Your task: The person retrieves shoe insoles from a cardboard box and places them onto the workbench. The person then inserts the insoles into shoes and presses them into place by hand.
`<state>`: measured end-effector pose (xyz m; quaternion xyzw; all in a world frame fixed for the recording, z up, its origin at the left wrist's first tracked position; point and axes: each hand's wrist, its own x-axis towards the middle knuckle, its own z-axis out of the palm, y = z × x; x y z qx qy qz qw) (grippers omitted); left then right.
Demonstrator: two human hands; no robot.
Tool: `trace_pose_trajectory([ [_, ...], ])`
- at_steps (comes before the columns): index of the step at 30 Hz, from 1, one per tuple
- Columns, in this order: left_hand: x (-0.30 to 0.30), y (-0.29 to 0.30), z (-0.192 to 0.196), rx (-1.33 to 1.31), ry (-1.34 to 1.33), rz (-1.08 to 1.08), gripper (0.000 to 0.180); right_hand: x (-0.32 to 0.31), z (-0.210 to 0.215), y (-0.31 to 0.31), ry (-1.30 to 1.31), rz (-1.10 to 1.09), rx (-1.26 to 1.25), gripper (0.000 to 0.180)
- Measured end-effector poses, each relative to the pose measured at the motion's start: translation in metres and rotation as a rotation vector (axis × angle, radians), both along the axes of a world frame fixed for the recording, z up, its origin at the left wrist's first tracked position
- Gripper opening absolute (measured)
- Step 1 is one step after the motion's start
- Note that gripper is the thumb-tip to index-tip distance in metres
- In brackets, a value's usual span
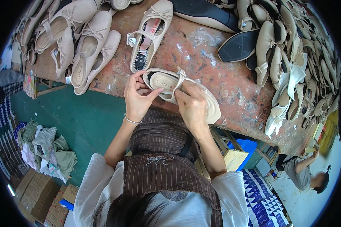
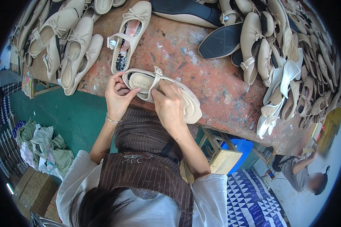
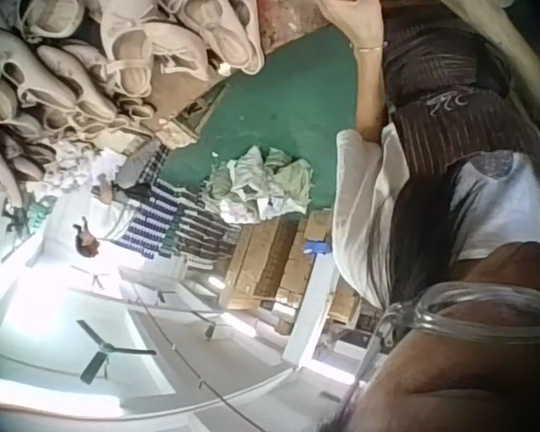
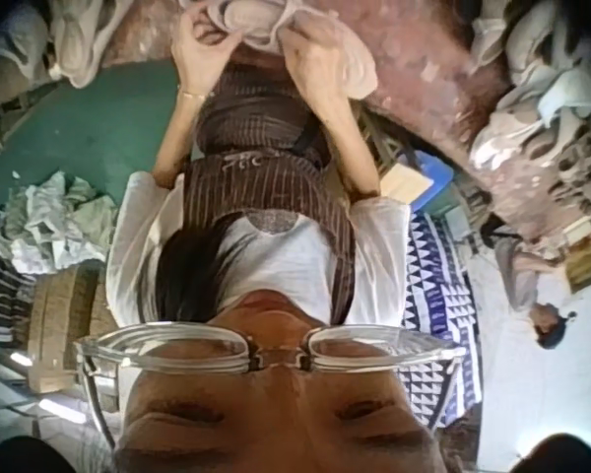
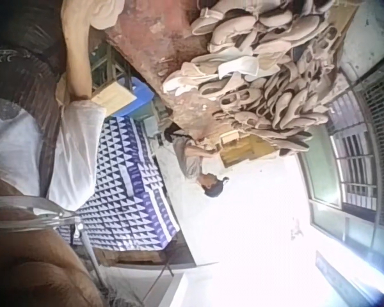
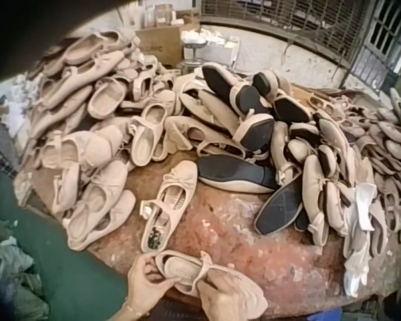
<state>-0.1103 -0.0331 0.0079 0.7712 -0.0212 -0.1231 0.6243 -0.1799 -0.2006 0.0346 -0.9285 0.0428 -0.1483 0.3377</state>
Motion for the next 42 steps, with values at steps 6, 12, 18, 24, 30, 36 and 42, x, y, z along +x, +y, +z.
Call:
trace_pose_trajectory([
  [6, -0.001, -0.005, -0.002, 0.04, -0.1, 0.067, 0.057, 0.009, 0.0, 0.004, 0.024, -0.003, 0.021, 0.012],
  [12, 0.004, -0.004, -0.004, 0.015, -0.07, 0.12, 0.044, 0.02, 0.0, 0.007, 0.073, 0.02, 0.041, 0.014],
  [18, 0.01, -0.005, -0.01, 0.038, -0.113, 0.14, 0.033, 0.022, -0.008, 0.011, 0.084, 0.029, 0.057, 0.014],
  [24, 0.015, -0.006, -0.01, 0.115, -0.117, 0.161, 0.03, 0.021, -0.016, 0.015, 0.053, 0.062, -0.081, 0.015],
  [30, 0.027, -0.006, -0.012, 0.119, -0.12, 0.163, 0.019, 0.021, -0.019, 0.004, 0.053, 0.334, -0.143, 0.033],
  [36, 0.032, -0.005, -0.015, 0.258, -0.213, 0.113, 0.009, 0.039, -0.009, -0.001, 0.354, 0.567, -0.12, 0.066],
  [42, 0.035, -0.006, -0.008, 0.261, -0.185, 0.055, 0.007, 0.004, 0.004, 0.001, 0.16, 0.282, -0.362, 0.043],
])
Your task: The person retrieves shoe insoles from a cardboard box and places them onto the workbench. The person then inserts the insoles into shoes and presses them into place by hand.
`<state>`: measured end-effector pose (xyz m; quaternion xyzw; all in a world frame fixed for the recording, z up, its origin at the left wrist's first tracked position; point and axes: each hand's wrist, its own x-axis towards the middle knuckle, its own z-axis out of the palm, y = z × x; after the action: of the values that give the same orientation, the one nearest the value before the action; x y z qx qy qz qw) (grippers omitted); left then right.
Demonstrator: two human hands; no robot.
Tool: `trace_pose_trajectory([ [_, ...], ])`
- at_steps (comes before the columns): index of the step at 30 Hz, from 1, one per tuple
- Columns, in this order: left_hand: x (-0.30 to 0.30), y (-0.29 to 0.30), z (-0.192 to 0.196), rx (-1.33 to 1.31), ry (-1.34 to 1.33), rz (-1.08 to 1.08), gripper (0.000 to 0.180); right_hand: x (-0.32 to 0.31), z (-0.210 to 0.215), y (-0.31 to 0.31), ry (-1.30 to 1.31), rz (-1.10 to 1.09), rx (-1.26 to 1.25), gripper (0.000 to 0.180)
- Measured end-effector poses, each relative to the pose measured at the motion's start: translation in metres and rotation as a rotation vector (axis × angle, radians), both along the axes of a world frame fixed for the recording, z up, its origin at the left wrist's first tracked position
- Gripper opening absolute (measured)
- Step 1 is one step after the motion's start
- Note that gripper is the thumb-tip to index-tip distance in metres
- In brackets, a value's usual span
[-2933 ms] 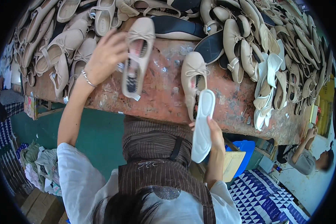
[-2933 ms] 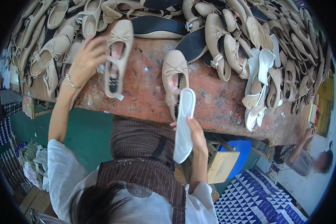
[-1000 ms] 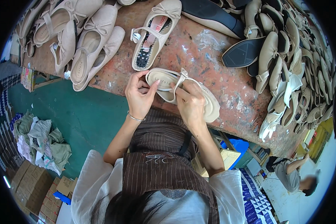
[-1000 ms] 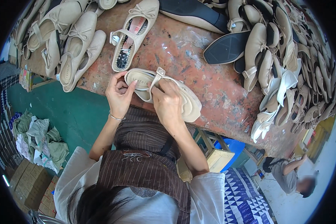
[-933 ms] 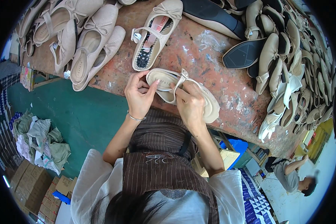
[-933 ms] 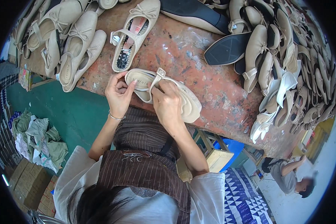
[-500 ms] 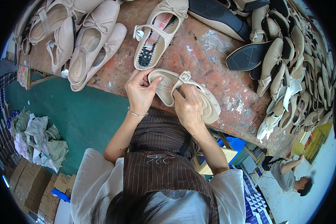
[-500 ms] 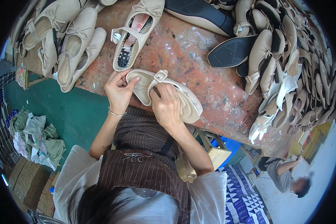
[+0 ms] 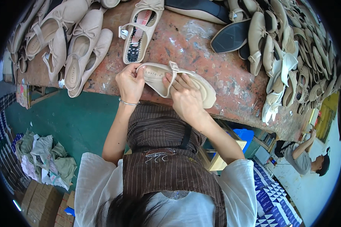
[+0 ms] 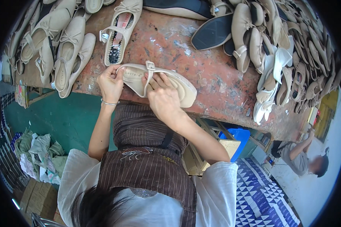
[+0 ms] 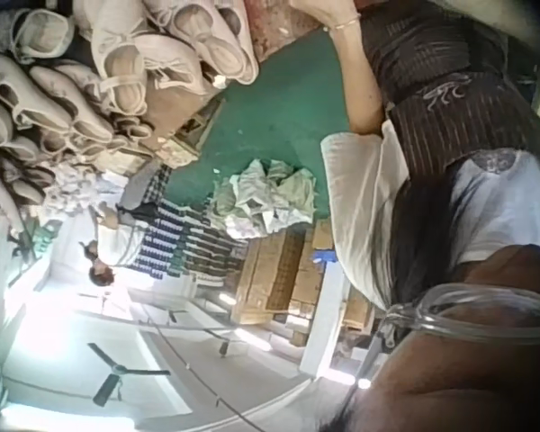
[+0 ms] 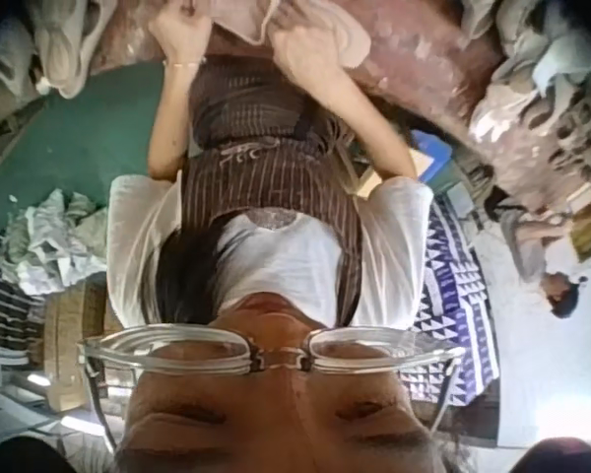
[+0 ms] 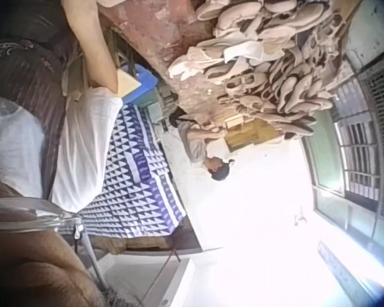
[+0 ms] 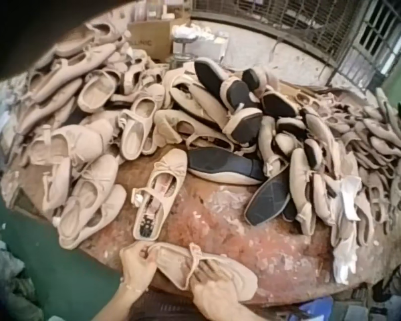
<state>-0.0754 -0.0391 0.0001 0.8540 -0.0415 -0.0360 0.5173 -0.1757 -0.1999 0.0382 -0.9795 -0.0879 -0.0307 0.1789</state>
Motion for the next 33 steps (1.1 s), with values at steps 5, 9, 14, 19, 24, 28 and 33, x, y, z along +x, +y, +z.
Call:
trace_pose_trajectory([
  [5, -0.025, 0.022, -0.004, 0.173, 0.024, -0.018, 0.01, -0.004, 0.001, -0.023, -0.046, -0.151, 0.193, 0.035],
  [9, -0.078, 0.014, 0.028, 0.282, 0.066, -0.289, 0.014, 0.015, 0.022, -0.048, -0.241, -0.661, 0.099, 0.043],
  [14, -0.106, -0.011, 0.058, 0.459, -0.141, -0.567, 0.019, 0.043, 0.054, -0.054, 0.019, -0.637, 0.874, 0.045],
  [19, -0.114, -0.027, 0.023, 0.53, -0.267, -0.815, 0.061, -0.034, 0.037, 0.003, 0.016, -0.297, 0.263, 0.025],
  [24, -0.11, -0.029, 0.011, 0.714, -0.254, -0.912, 0.06, -0.019, -0.011, 0.017, -0.077, -0.399, -0.002, 0.061],
  [28, -0.113, -0.04, 0.011, 0.478, -0.262, -0.737, 0.062, 0.044, -0.025, -0.021, 0.047, -0.435, -0.003, 0.025],
  [33, -0.114, -0.034, 0.002, 0.606, -0.313, -0.753, 0.06, 0.001, -0.018, 0.016, -0.172, -0.482, -0.035, 0.053],
])
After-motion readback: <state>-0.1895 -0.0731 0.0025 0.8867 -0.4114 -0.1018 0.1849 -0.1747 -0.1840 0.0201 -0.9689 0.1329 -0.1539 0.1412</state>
